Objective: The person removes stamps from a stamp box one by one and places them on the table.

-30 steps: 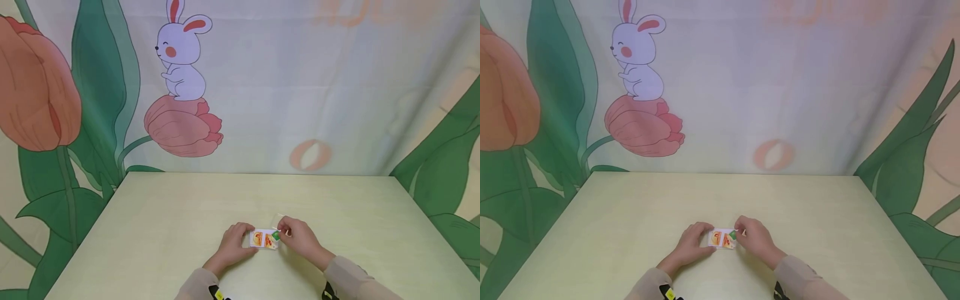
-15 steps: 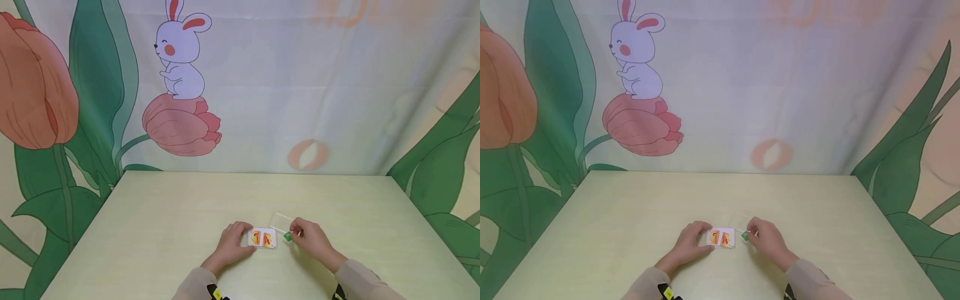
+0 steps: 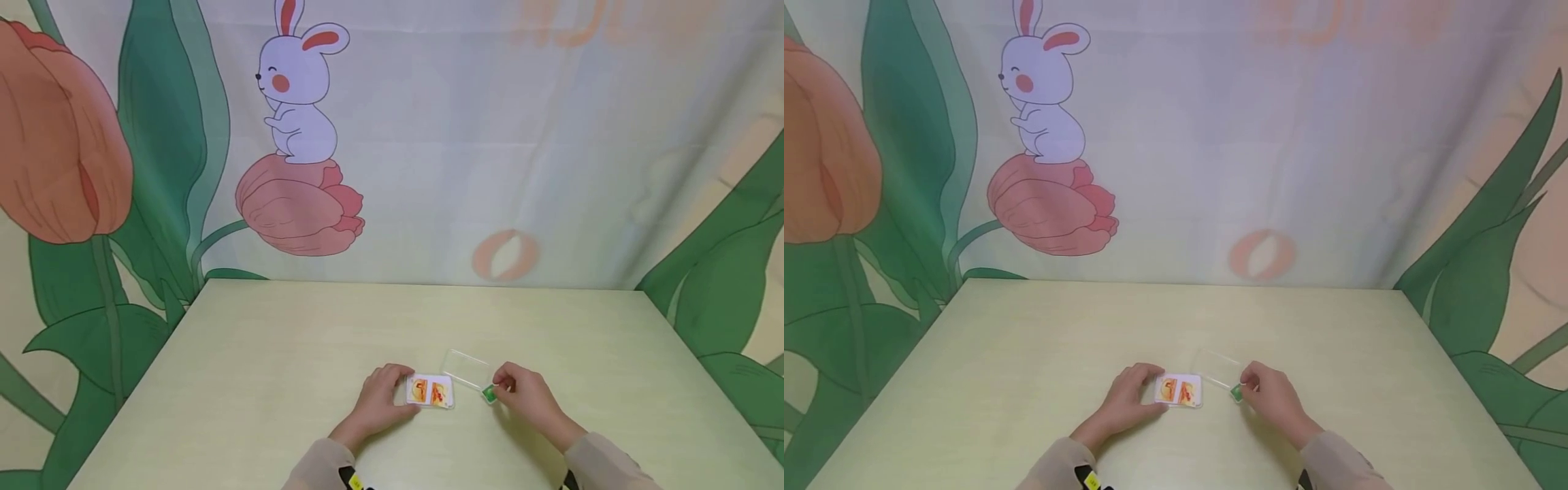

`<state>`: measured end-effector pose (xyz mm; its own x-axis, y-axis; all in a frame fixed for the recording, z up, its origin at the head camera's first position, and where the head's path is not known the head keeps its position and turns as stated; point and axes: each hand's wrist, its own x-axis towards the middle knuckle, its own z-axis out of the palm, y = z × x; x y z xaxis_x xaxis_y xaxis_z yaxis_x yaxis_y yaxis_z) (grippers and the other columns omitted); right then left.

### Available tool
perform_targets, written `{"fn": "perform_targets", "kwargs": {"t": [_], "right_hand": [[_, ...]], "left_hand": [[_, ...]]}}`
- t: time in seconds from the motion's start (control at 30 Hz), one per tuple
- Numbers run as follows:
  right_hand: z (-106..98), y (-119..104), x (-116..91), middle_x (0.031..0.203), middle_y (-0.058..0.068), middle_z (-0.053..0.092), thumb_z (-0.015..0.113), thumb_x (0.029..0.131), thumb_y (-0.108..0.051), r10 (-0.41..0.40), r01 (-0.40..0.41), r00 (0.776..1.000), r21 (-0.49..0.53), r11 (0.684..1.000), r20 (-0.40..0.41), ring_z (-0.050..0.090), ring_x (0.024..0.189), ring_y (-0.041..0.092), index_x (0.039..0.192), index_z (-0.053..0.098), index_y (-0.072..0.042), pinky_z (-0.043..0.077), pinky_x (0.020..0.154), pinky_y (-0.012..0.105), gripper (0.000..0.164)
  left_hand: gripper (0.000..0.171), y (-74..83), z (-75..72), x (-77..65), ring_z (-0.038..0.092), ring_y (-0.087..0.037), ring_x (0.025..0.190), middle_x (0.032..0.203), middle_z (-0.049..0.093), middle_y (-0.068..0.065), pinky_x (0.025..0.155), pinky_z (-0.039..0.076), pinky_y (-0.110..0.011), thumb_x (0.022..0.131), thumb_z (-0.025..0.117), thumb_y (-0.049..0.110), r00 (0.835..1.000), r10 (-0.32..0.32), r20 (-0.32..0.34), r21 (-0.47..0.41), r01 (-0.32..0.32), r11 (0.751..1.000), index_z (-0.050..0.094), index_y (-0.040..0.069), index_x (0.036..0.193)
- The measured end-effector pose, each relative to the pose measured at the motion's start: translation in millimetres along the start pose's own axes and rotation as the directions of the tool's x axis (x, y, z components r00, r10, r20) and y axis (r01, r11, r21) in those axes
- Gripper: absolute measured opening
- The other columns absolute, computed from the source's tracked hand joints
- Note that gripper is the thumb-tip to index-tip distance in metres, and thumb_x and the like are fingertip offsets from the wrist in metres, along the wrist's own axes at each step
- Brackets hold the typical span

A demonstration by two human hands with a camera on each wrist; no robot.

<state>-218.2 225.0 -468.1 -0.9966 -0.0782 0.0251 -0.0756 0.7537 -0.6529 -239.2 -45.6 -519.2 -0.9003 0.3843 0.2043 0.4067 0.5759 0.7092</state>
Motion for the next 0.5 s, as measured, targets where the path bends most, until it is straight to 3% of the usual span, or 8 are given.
{"fn": "perform_targets", "kwargs": {"t": [0.5], "right_hand": [[-6,19,-4,0.075,0.003,0.057,0.067,0.081,-0.004,0.136,-0.138,0.989,0.036,0.99,0.057,0.048,0.068,0.015,0.087,0.061,-0.001,0.04,0.057,0.023,0.009]], "left_hand": [[0.051,-2.2,2.0,1.1,0.048,-0.018,0.099,0.113,0.058,-0.004,0.091,0.037,-0.042,0.072,0.076,0.023,1.0,-0.012,0.008,0.01,0.012,1.0,0.057,0.009,0.118]]}}
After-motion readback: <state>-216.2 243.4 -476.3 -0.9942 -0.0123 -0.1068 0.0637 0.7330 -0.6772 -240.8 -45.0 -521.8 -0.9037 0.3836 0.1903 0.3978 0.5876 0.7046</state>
